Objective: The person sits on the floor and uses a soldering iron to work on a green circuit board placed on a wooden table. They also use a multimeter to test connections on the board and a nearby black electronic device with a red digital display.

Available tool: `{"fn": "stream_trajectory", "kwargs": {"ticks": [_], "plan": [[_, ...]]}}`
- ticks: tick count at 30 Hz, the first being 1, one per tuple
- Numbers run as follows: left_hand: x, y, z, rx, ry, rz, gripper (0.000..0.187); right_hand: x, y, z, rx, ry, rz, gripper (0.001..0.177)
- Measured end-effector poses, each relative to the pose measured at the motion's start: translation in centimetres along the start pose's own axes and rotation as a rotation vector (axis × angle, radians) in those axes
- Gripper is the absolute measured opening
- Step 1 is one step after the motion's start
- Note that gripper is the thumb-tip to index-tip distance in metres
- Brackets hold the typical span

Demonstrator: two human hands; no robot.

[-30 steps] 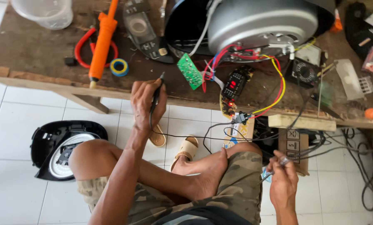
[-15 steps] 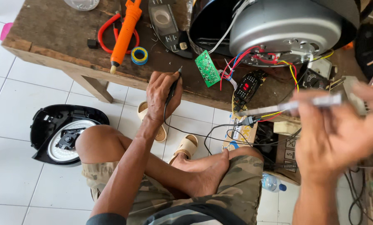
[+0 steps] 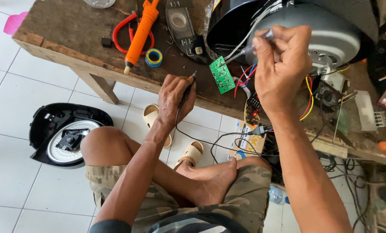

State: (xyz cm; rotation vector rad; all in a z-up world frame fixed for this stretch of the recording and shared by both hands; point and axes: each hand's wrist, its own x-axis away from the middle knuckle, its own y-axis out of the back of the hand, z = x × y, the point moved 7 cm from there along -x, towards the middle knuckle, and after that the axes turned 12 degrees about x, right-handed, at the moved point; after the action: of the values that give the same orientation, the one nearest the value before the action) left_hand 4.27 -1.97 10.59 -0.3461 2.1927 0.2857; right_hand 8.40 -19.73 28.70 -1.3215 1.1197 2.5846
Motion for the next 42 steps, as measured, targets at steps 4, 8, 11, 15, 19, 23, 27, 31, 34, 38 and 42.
{"fn": "stream_trajectory", "kwargs": {"ticks": [4, 8, 11, 15, 19, 23, 27, 31, 34, 38, 42], "plan": [[0.1, 0.0, 0.0, 0.001, -0.007, -0.005, 0.005, -0.1, -0.8, -1.0, 0.090, -0.015, 0.019, 0.027], [0.0, 0.1, 0.0, 0.004, 0.004, -0.001, 0.008, 0.0, -1.1, -1.9, 0.144, -0.046, 0.035, 0.028], [-0.2, 0.2, -0.4, 0.031, -0.004, 0.000, 0.004, 0.1, -1.2, -2.2, 0.170, -0.056, 0.026, 0.030], [0.0, 0.0, 0.0, 0.007, -0.016, -0.003, 0.006, 0.2, -1.5, -3.4, 0.157, -0.063, 0.010, 0.032], [0.1, -0.1, 0.0, -0.003, -0.010, -0.007, 0.005, 0.3, -1.8, -4.0, 0.145, -0.089, 0.022, 0.030], [0.2, -0.1, 0.1, -0.006, -0.012, 0.001, 0.005, 0.4, -1.7, -4.2, 0.104, -0.067, 0.008, 0.029], [0.1, -0.1, 0.0, 0.004, -0.009, 0.000, 0.005, -0.2, -1.2, -3.8, 0.101, -0.049, 0.049, 0.021], [0.0, 0.0, -0.2, 0.021, -0.019, -0.007, 0.003, -0.8, -0.9, -3.4, 0.096, 0.027, 0.117, 0.014], [-0.1, 0.1, -0.2, 0.019, -0.014, -0.013, 0.004, -0.9, -0.9, -3.3, 0.093, 0.047, 0.117, 0.013], [-0.1, 0.1, -0.3, 0.030, -0.009, 0.004, 0.003, -1.0, -0.9, -2.9, 0.114, 0.057, 0.111, 0.012], [0.1, 0.0, -0.1, 0.014, -0.009, -0.011, 0.004, -0.9, -1.1, -3.3, 0.124, 0.020, 0.120, 0.015]]}}
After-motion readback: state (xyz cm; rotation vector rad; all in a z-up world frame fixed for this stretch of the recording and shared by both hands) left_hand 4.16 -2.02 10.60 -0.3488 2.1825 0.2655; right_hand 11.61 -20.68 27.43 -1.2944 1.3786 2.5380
